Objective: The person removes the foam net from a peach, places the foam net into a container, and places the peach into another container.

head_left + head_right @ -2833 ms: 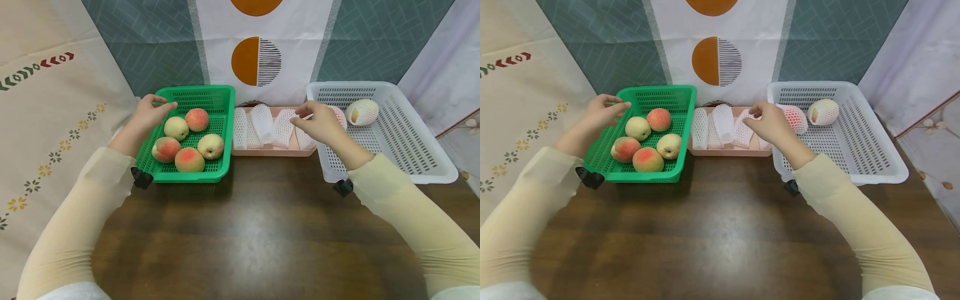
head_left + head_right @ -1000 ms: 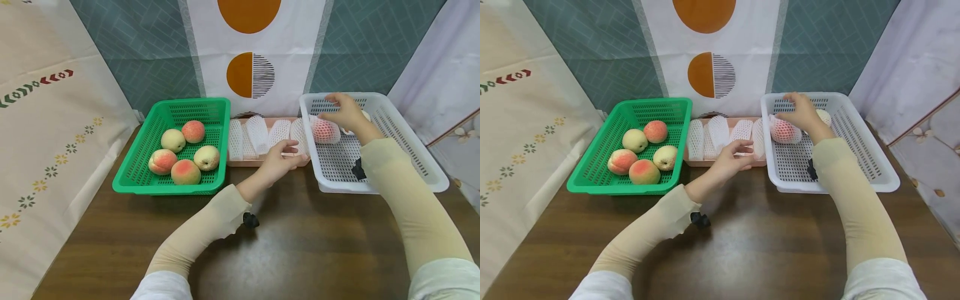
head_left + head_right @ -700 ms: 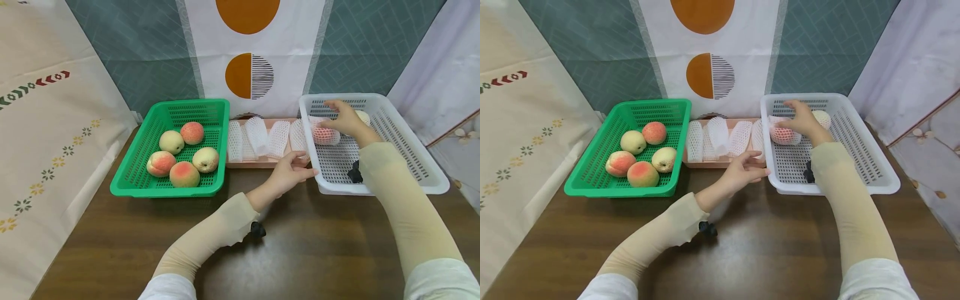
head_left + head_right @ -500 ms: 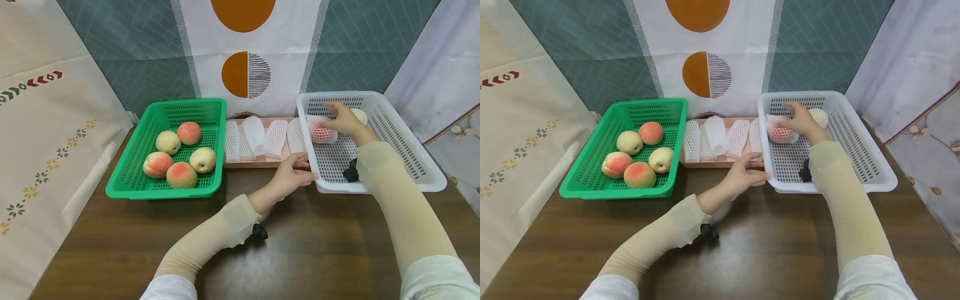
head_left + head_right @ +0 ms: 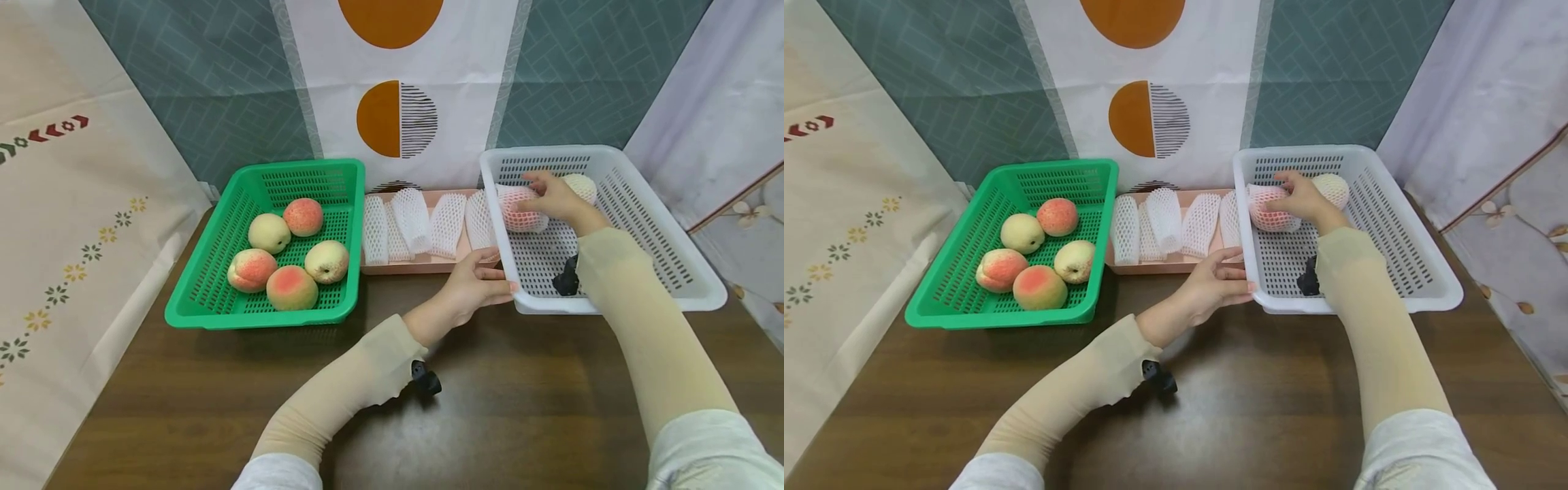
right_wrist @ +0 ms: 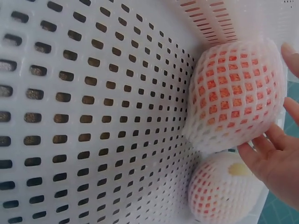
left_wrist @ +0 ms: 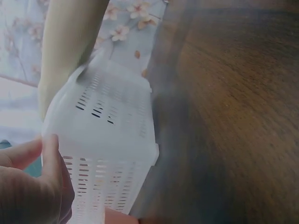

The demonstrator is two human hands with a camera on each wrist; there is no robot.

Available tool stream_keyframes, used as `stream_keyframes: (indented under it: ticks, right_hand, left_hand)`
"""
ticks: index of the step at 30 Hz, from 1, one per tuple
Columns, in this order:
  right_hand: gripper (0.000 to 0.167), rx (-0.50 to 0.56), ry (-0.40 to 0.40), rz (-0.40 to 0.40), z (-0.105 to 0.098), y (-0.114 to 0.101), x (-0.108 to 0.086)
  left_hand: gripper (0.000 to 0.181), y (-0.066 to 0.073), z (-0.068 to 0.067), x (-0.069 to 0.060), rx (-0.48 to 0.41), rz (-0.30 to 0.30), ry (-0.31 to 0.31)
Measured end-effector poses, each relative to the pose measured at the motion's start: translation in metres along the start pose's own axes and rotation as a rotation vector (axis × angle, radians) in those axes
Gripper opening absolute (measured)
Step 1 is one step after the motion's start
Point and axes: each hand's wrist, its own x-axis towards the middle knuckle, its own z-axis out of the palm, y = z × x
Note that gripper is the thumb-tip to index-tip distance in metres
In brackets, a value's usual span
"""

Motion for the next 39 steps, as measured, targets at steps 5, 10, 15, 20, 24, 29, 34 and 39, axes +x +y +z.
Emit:
stream_keyframes:
  ticks: [5,10,15,20,24,29,34,39]
  right_hand:
    - [0.079,-0.036,-0.035,0.018,-0.001,0.002,0.002]
    - [0.086,-0.069,-0.049,0.034,0.001,0.006,0.004]
    - [0.087,-0.113,-0.056,0.038,0.004,0.009,0.004]
    - [0.087,-0.121,-0.065,0.060,0.007,0.009,0.004]
    - [0.089,-0.091,-0.068,0.088,0.009,0.008,0.004]
    - [0.093,-0.111,-0.098,0.096,0.009,0.008,0.005]
    - [0.094,-0.148,-0.102,0.091,0.009,0.008,0.003]
    - [0.092,-0.145,-0.079,0.072,0.009,0.008,0.003]
  left_hand:
    - [0.066,-0.002,0.000,0.002,-0.039,-0.014,0.002]
    - [0.065,-0.002,0.002,0.002,-0.039,-0.019,0.009]
    - [0.064,-0.001,0.003,0.000,-0.033,-0.028,0.021]
    - [0.064,0.000,0.004,-0.002,-0.033,-0.035,0.023]
    - [0.064,0.000,0.005,-0.003,-0.020,-0.029,0.019]
    - [0.063,-0.001,0.005,-0.003,-0.025,-0.032,0.016]
    - [0.063,-0.002,0.005,-0.002,-0.029,-0.030,0.001]
    - [0.063,-0.003,0.005,-0.001,-0.029,-0.024,0.001]
